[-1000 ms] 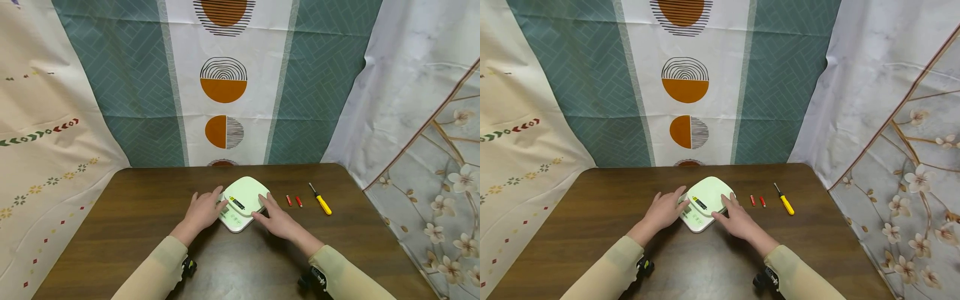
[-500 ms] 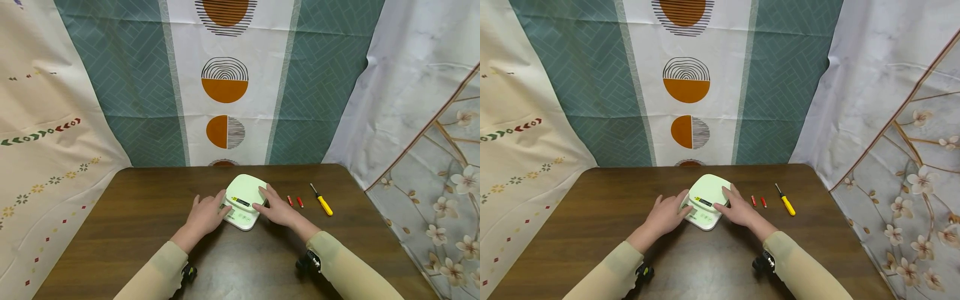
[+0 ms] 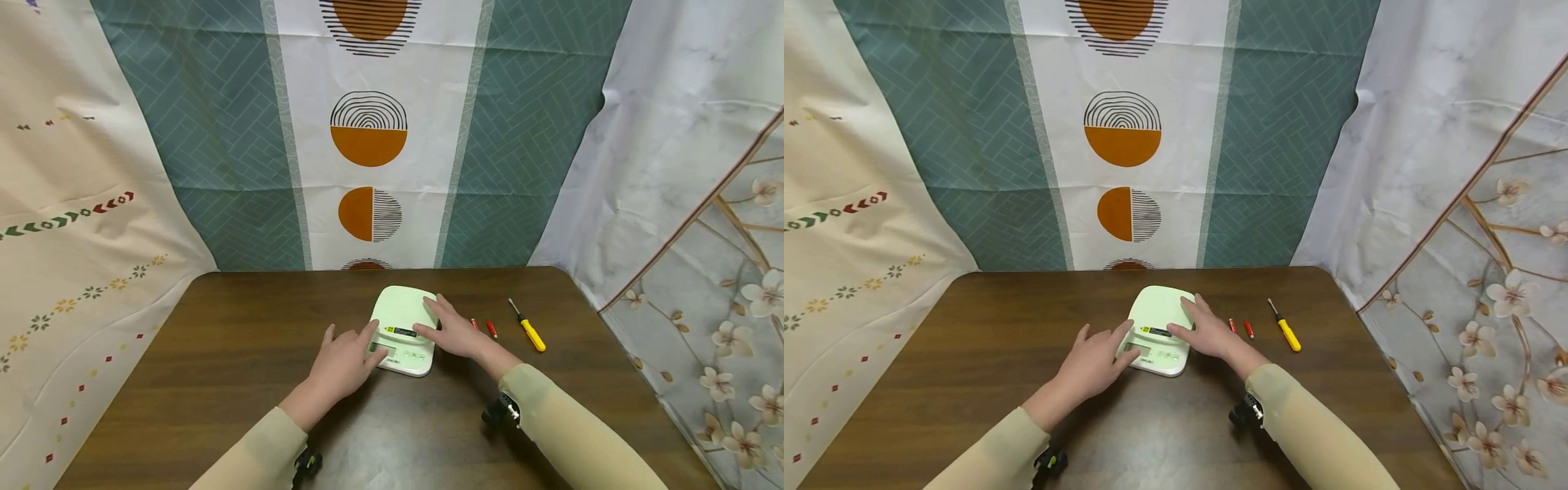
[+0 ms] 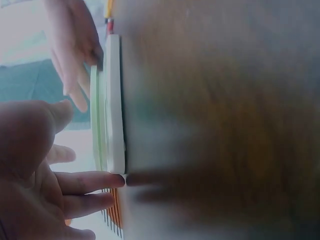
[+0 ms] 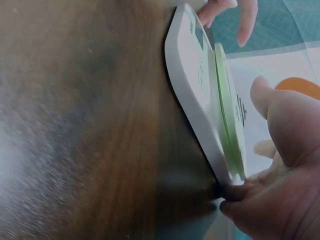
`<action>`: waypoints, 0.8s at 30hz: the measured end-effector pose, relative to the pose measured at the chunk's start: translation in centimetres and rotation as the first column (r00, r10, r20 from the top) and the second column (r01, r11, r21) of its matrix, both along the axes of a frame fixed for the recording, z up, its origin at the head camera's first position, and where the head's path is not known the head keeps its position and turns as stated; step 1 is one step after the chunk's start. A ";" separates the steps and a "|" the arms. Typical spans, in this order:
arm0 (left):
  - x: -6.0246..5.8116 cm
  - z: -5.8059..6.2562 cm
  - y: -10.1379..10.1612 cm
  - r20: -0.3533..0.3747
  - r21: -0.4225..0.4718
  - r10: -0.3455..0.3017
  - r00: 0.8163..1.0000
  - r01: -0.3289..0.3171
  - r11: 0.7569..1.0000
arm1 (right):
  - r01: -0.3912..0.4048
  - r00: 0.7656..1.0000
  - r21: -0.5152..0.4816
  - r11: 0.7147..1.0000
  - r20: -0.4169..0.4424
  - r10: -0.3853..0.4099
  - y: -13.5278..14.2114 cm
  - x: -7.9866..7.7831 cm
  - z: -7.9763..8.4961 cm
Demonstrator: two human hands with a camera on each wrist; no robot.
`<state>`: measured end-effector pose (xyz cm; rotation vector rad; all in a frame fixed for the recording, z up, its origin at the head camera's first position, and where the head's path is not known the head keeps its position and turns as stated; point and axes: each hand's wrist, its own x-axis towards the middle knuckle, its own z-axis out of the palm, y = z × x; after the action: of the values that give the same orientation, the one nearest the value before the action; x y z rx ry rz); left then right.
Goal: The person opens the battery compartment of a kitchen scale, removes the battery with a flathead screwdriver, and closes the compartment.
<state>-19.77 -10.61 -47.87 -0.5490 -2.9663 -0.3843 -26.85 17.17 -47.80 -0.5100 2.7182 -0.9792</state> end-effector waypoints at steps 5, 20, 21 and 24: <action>0.9 -0.1 0.3 -0.029 -0.019 -0.027 0.999 0.026 0.999 | -0.044 0.999 -0.001 0.999 0.001 0.044 0.1 -0.8 0.0; 2.7 0.1 1.0 -0.079 -0.058 -0.068 0.995 0.063 0.996 | -0.124 0.992 -0.001 0.992 0.013 0.124 -0.3 -2.1 -0.2; 2.8 0.1 1.0 -0.077 -0.057 -0.071 0.995 0.066 0.996 | -0.125 0.992 0.000 0.992 0.017 0.125 -0.3 -2.1 -0.2; 2.8 0.0 1.0 -0.064 -0.050 -0.076 0.995 0.072 0.996 | -0.123 0.992 -0.006 0.992 0.014 0.123 -0.4 -2.1 -0.2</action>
<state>-16.95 -9.63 -47.83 -0.6652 -2.9049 -0.2960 -28.98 16.80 -47.97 -0.6605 2.6360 -0.9547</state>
